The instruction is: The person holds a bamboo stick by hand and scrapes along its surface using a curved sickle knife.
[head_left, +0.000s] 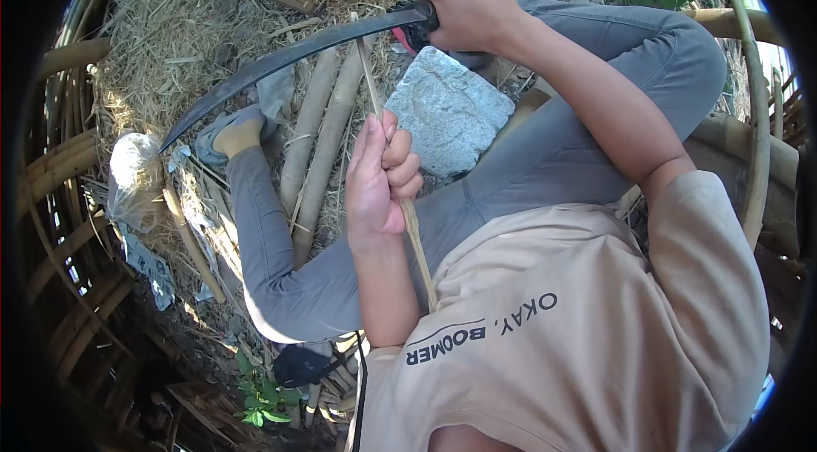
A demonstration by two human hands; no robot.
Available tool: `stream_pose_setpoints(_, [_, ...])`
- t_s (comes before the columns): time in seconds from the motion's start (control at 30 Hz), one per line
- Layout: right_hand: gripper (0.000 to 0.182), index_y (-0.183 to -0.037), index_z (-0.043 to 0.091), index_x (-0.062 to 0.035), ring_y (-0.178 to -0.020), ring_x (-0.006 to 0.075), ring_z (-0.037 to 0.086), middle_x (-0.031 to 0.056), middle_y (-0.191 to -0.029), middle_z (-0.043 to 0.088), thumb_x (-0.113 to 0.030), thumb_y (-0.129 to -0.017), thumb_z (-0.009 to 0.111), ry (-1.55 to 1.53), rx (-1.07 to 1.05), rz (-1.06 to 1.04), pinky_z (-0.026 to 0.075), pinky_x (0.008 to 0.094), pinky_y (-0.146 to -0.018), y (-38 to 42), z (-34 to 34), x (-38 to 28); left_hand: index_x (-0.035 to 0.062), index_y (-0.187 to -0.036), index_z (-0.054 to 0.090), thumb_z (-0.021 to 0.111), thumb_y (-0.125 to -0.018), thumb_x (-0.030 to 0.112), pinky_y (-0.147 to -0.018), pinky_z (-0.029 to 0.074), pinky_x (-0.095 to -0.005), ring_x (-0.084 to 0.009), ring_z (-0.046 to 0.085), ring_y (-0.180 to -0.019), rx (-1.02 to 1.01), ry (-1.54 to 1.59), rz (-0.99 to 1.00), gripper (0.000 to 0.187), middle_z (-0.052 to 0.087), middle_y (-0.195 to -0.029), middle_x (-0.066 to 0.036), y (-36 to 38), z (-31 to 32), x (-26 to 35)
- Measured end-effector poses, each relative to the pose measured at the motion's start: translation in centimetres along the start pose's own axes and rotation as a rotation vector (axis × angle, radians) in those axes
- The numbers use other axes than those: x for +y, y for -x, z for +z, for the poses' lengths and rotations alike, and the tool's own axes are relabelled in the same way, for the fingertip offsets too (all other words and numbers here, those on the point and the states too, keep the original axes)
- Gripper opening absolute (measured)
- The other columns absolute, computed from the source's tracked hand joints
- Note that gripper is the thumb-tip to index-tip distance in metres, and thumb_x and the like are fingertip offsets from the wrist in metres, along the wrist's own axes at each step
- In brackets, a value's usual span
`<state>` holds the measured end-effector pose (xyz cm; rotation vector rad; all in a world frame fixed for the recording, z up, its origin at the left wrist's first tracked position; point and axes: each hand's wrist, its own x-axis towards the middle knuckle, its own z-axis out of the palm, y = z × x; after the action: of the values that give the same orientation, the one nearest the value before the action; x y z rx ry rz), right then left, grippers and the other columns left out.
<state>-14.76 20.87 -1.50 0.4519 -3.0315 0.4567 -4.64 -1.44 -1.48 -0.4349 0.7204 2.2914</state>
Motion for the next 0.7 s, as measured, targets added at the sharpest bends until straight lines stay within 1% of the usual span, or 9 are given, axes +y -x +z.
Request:
stream_pose_setpoints(0.1, [0.034, -0.091, 0.073, -0.0081, -0.074, 0.0353, 0.067, 0.0159, -0.072, 0.067, -0.02, -0.059, 0.074, 0.041, -0.016, 0.021, 0.054, 0.0449, -0.066, 0.4, -0.7, -0.4, 0.0134, -0.096, 0.04, 0.035, -0.109, 0.028, -0.036, 0.013, -0.0171, -0.0002, 0.017, -0.046, -0.047, 0.073, -0.003, 0.021, 0.025, -0.065, 0.008, -0.1, -0.2, 0.0])
stream_pose_setpoints(0.2, [0.022, -0.078, 0.07, -0.0059, -0.074, 0.0357, 0.069, 0.0164, -0.075, 0.068, -0.022, -0.063, 0.075, 0.024, -0.157, -0.13, 0.056, 0.0437, -0.067, 1.6, -0.3, -2.4, 0.0139, -0.094, 0.04, 0.035, -0.109, 0.029, -0.036, 0.013, -0.0172, 0.0001, 0.018, -0.046, 0.041, 0.023, 0.01, 0.021, 0.026, -0.065, 0.008, -0.1, -0.3, -0.1])
stream_pose_setpoints(0.23, [0.022, -0.077, 0.07, -0.005, -0.073, 0.0363, 0.069, 0.017, -0.076, 0.068, -0.021, -0.063, 0.075, 0.038, -0.122, -0.15, 0.056, 0.0441, -0.068, 1.4, 0.3, -2.2, 0.0138, -0.094, 0.04, 0.035, -0.109, 0.029, -0.036, 0.013, -0.0172, 0.0002, 0.018, -0.046, 0.049, -0.024, 0.023, 0.022, 0.026, -0.065, 0.008, 0.1, -0.3, -0.2])
stream_pose_setpoints(0.37, [0.024, -0.079, 0.069, -0.0022, -0.076, 0.0374, 0.069, 0.0189, -0.076, 0.068, -0.023, -0.067, 0.072, 0.072, 0.127, 0.055, 0.057, 0.0448, -0.07, -1.0, 0.8, 1.7, 0.0146, -0.092, 0.041, 0.036, -0.109, 0.032, -0.037, 0.013, -0.0184, -0.0002, 0.018, -0.046, -0.015, -0.148, 0.049, 0.024, 0.026, -0.063, 0.008, 1.5, 1.9, -0.7])
stream_pose_setpoints(0.47, [0.025, -0.082, 0.071, -0.0029, -0.078, 0.0397, 0.067, 0.0216, -0.08, 0.067, -0.02, -0.064, 0.069, 0.094, 0.053, 0.167, 0.055, 0.0471, -0.074, -0.5, -0.7, 2.4, 0.0151, -0.091, 0.041, 0.036, -0.109, 0.033, -0.037, 0.012, -0.0189, -0.0006, 0.018, -0.045, -0.083, -0.163, 0.063, 0.025, 0.025, -0.061, 0.008, 1.2, 2.5, 0.3])
stream_pose_setpoints(0.5, [0.025, -0.084, 0.072, -0.0026, -0.078, 0.0402, 0.067, 0.0224, -0.079, 0.067, -0.019, -0.066, 0.067, 0.059, 0.022, 0.119, 0.055, 0.0463, -0.075, 0.3, -0.4, 2.4, 0.0151, -0.092, 0.041, 0.035, -0.109, 0.033, -0.037, 0.012, -0.0189, -0.0006, 0.018, -0.045, -0.09, -0.154, 0.07, 0.025, 0.025, -0.061, 0.008, 1.1, 2.4, 0.4])
stream_pose_setpoints(0.6, [0.026, -0.086, 0.072, -0.0024, -0.079, 0.0405, 0.067, 0.0229, -0.08, 0.068, -0.018, -0.067, 0.067, -0.089, 0.133, 0.131, 0.055, 0.0458, -0.076, 1.0, 1.4, 1.9, 0.0152, -0.091, 0.04, 0.034, -0.109, 0.033, -0.037, 0.013, -0.0188, -0.0004, 0.018, -0.045, -0.11, -0.104, 0.055, 0.026, 0.025, -0.062, 0.008, 1.5, 1.1, 0.4])
stream_pose_setpoints(0.63, [0.027, -0.084, 0.07, -0.0002, -0.083, 0.0419, 0.067, 0.0246, -0.083, 0.068, -0.021, -0.066, 0.067, -0.143, 0.049, 0.178, 0.055, 0.049, -0.076, 0.4, 1.1, 2.4, 0.015, -0.091, 0.039, 0.033, -0.109, 0.033, -0.037, 0.013, -0.0184, -0.0003, 0.018, -0.046, -0.113, -0.111, 0.06, 0.026, 0.026, -0.062, 0.008, 1.6, 1.2, 0.5])
stream_pose_setpoints(0.7, [0.029, -0.086, 0.07, 0.0005, -0.083, 0.0419, 0.068, 0.0253, -0.083, 0.068, -0.022, -0.068, 0.067, -0.135, 0.045, 0.249, 0.055, 0.0481, -0.078, -0.3, 0.3, 2.6, 0.0139, -0.092, 0.038, 0.032, -0.109, 0.03, -0.036, 0.014, -0.0171, -0.0001, 0.018, -0.045, -0.165, -0.016, 0.044, 0.025, 0.027, -0.064, 0.007, 1.6, 0.4, 0.6])
